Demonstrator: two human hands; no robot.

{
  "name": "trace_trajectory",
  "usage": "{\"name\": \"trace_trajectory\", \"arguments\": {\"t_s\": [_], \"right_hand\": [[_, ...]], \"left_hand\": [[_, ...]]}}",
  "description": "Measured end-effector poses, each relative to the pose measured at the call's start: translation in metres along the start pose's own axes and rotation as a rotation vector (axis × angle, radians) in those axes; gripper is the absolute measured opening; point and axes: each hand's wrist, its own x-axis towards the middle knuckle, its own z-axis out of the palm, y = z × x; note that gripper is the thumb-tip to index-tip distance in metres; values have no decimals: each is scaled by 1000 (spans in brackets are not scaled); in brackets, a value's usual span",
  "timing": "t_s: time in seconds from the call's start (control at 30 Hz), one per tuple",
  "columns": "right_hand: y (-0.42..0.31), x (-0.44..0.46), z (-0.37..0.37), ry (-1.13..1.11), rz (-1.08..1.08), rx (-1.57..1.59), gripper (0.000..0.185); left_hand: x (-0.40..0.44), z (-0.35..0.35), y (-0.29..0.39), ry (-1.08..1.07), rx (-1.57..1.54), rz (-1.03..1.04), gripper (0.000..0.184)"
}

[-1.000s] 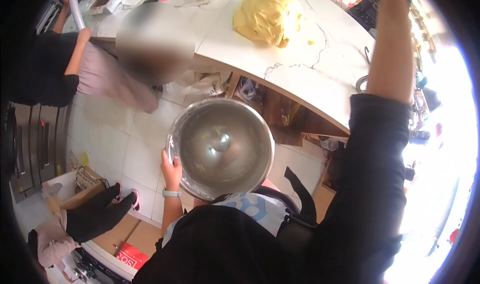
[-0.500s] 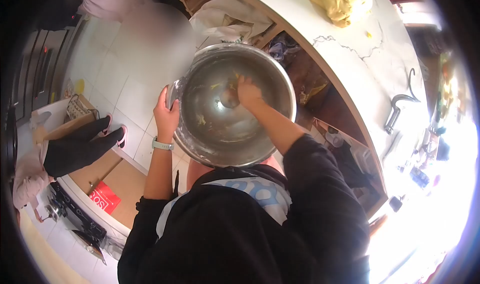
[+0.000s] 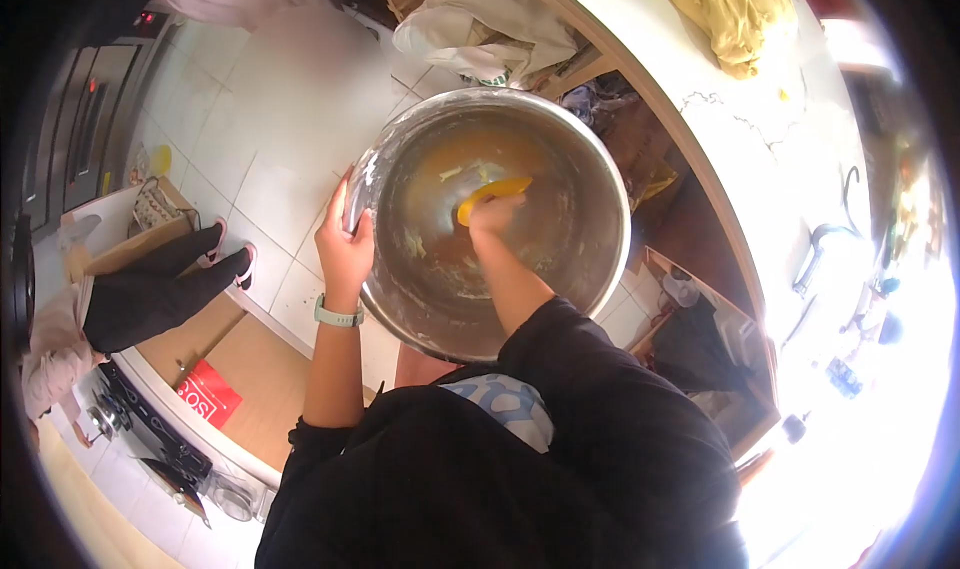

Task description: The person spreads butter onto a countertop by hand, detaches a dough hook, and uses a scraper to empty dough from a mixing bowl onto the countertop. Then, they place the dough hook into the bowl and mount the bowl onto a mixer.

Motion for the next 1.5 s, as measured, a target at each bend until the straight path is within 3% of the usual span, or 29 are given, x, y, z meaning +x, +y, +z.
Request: {"name": "trace_trajectory", "arguments": {"t_s": [0.17, 0.27, 0.47, 0.57, 0.67, 0.77, 0.87, 0.97, 1.07, 1.17, 1.37, 1.5], "right_hand": [[2, -13, 23, 91, -173, 186, 38], [21, -4, 36, 131, -227, 196, 35], [10, 11, 8, -339, -586, -246, 32], [1, 21, -8, -432, -586, -201, 29], [6, 20, -11, -126, -479, 114, 30], [3, 15, -26, -117, -321, -225, 35], [2, 15, -30, -59, -296, -368, 38], [5, 20, -27, -72, -320, -412, 39], [7, 25, -26, -114, -416, -332, 44], [16, 45, -16, -220, -600, -401, 46], [-11, 44, -1, -684, -824, -585, 36], [-15, 43, -4, -894, -1112, -506, 34]], "left_hand": [[3, 2, -3, -18, -15, 3, 60], [7, 0, 10, -45, 176, 52, 61], [8, -2, 7, -83, 45, 20, 61], [8, -3, 13, -56, 87, 4, 57], [7, -3, 9, -37, 97, 33, 56], [7, -2, 9, -37, 57, 17, 55], [8, -2, 9, -48, 54, 5, 54], [7, -2, 0, -82, -10, -59, 59], [12, -4, 7, -108, 89, 24, 60], [14, -5, 9, -130, 40, -4, 60], [17, -3, 14, -85, -25, -43, 54], [13, -2, 8, -92, -37, -61, 57]]}}
